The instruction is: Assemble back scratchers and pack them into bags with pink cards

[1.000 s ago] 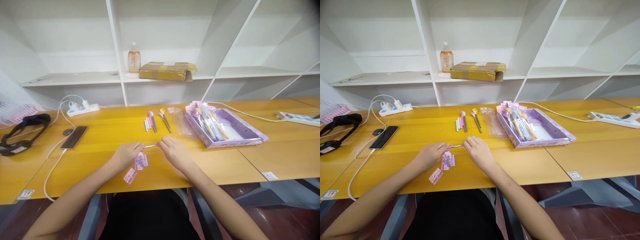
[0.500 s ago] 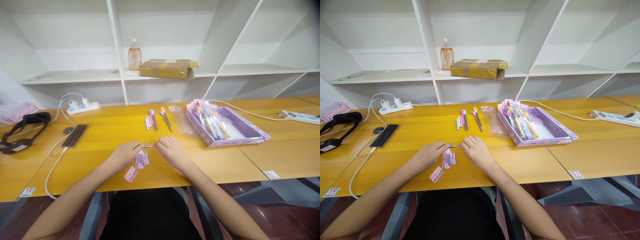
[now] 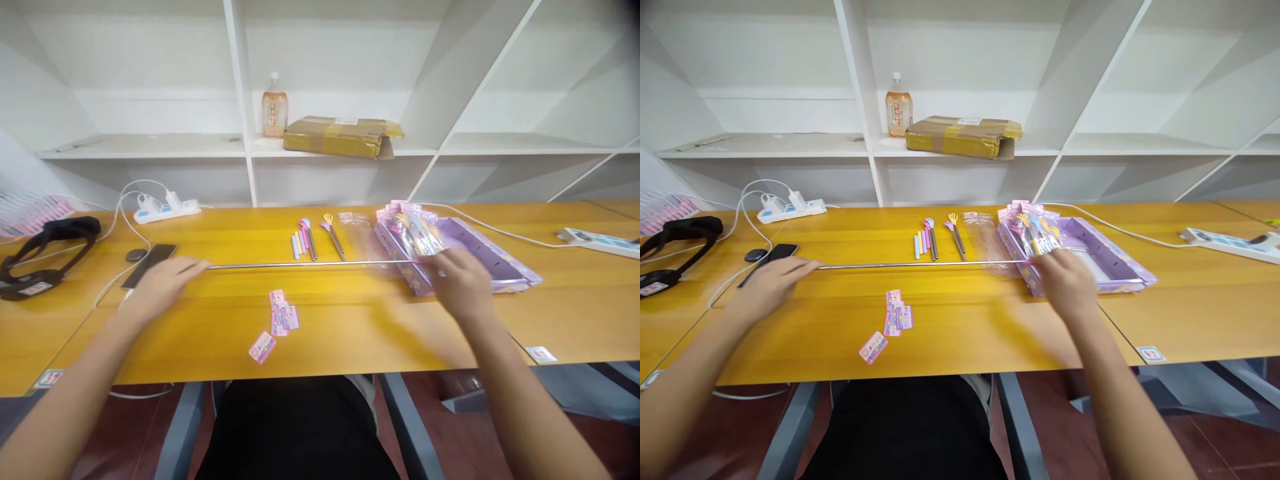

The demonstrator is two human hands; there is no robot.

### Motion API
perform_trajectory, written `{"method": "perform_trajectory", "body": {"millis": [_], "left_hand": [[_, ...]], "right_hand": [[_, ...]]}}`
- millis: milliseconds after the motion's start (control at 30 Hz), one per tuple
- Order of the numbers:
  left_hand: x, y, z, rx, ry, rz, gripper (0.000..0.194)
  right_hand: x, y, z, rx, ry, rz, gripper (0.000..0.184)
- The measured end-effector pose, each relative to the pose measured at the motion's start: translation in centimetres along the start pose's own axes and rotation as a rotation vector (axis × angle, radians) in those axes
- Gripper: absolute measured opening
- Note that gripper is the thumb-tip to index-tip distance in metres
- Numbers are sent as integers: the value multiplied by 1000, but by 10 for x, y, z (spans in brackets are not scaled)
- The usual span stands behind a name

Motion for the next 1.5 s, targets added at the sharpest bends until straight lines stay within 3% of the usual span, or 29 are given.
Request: {"method": "perform_trajectory", "body": {"millis": [100, 200, 533, 767, 900, 1000, 1100, 1200, 1267, 1333, 1500], "left_hand": [[-31, -21, -1, -7, -38, -22, 54], [-43, -13, 6, 13, -86, -27, 55], [-43, 0, 10, -48, -142, -92, 53], [-44, 5, 13, -36, -65, -10, 55], [-31, 12, 7, -46, -41, 11, 54], [-6, 43, 12, -21, -47, 30, 55], [28, 100, 25, -36, -50, 32, 52], [54, 159, 41, -105, -141, 60, 44], [60, 181, 46, -106, -162, 97, 38], [58, 187, 49, -108, -165, 138, 36], [46, 173, 55, -130, -218, 166, 34]], "right_hand": [[-23, 35, -12, 9, -61, -99, 15], [-35, 35, -15, 11, -74, -110, 11], [-38, 25, -12, 38, -146, -13, 16], [-39, 23, -8, -16, -148, 5, 20], [-28, 19, -1, -10, -120, 35, 19], [-8, -15, 7, -2, -54, 32, 19], [11, -87, 14, 46, 15, -18, 20], [18, -169, 19, 180, -87, -208, 17], [17, -200, 20, 179, -141, -195, 17], [14, -211, 21, 184, -178, -204, 20], [11, -205, 26, 221, -221, -259, 23]]}}
Point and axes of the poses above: each hand's wrist, its own x-axis towards the middle knuckle, its own z-axis out of the palm, y = z × x, the point moved 3 cm from there along x, towards the middle knuckle, and after that the axes turned 2 degrees about -z, right-handed, at the moved point
